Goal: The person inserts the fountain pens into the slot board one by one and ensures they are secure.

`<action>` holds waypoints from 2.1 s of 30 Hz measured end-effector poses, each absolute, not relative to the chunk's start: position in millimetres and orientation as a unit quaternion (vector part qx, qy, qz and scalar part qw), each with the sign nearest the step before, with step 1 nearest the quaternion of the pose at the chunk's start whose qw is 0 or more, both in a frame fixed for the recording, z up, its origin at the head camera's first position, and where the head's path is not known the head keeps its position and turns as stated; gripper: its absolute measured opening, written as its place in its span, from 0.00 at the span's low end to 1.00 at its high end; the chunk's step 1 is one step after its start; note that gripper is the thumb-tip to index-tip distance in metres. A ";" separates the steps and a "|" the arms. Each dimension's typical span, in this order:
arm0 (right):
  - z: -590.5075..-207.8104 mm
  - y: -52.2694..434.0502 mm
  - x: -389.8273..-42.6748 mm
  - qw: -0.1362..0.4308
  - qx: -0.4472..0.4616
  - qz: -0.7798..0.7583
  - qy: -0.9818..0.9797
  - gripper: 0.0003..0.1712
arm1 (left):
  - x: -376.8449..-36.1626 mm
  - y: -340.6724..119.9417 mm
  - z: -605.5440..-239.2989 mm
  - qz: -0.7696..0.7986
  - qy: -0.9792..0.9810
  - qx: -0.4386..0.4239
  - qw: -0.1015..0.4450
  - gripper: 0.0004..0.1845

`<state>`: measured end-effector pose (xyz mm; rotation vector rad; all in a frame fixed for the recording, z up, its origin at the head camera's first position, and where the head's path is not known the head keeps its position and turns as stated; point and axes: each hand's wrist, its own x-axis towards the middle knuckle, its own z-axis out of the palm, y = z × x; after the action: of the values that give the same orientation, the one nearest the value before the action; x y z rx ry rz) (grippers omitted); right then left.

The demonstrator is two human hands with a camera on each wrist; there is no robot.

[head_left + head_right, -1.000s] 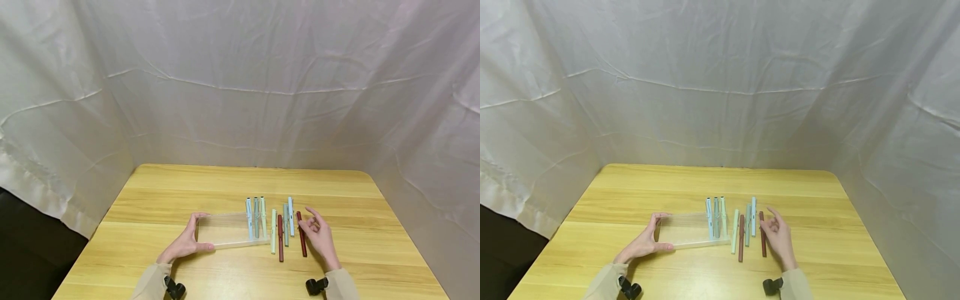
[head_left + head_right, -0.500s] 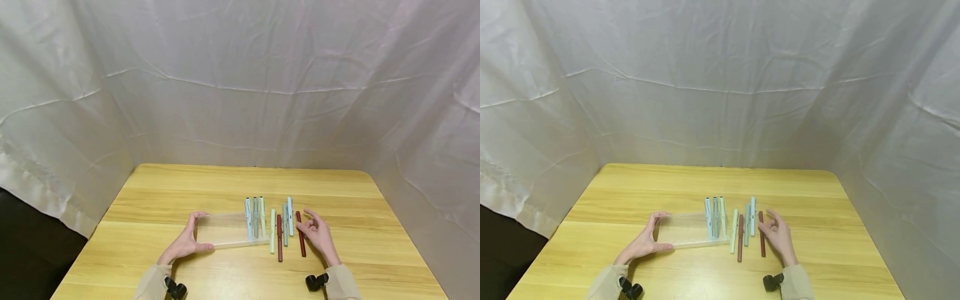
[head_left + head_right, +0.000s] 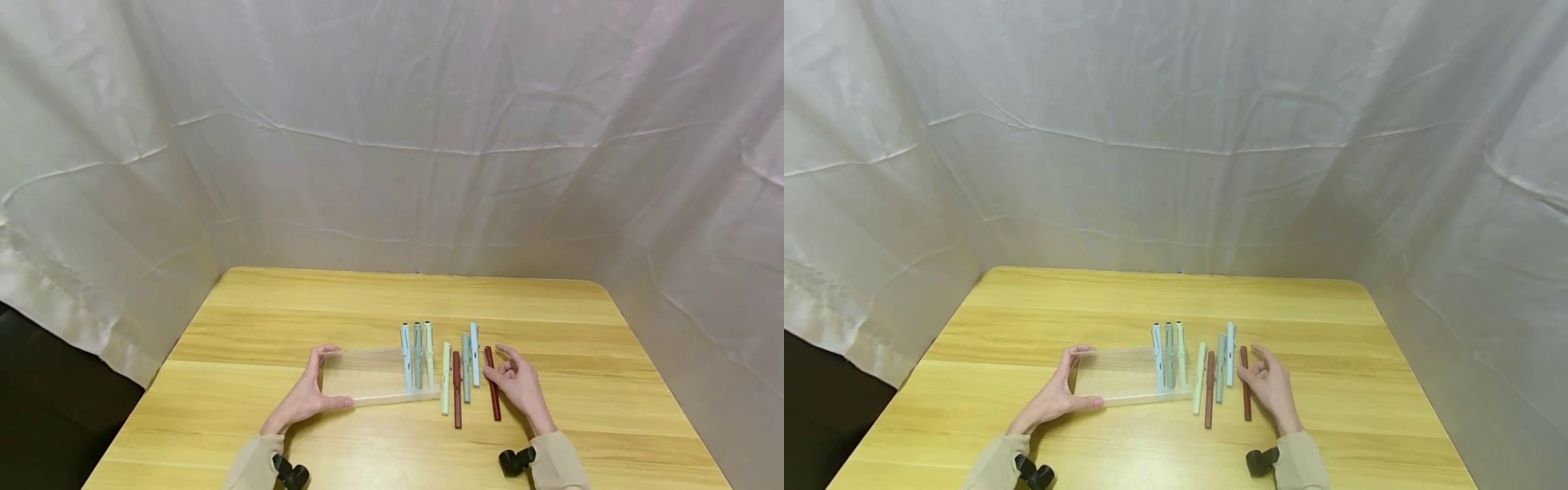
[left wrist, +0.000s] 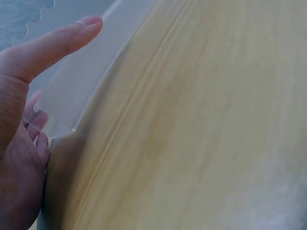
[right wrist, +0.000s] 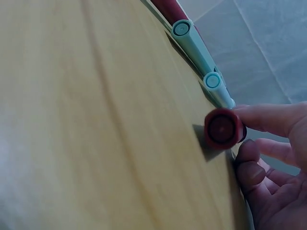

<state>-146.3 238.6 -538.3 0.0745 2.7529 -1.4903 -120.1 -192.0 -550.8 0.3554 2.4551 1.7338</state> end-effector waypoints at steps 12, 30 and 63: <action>-535.2 242.6 -146.2 0.021 0.010 -0.445 0.895 0.40 | -118.4 -189.7 -550.7 0.572 0.809 0.122 0.058 0.54; -527.9 236.8 -154.6 0.041 -0.023 -0.369 0.928 0.42 | -118.8 -191.9 -549.3 0.570 0.811 0.117 0.054 0.54; -532.9 236.3 -149.6 0.041 0.035 -0.450 0.892 0.39 | -118.8 -191.7 -550.1 0.574 0.809 0.118 0.051 0.54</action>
<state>-149.6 236.3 -532.9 0.1082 2.7297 -1.3763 -118.8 -191.7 -550.1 0.3582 2.4629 1.7465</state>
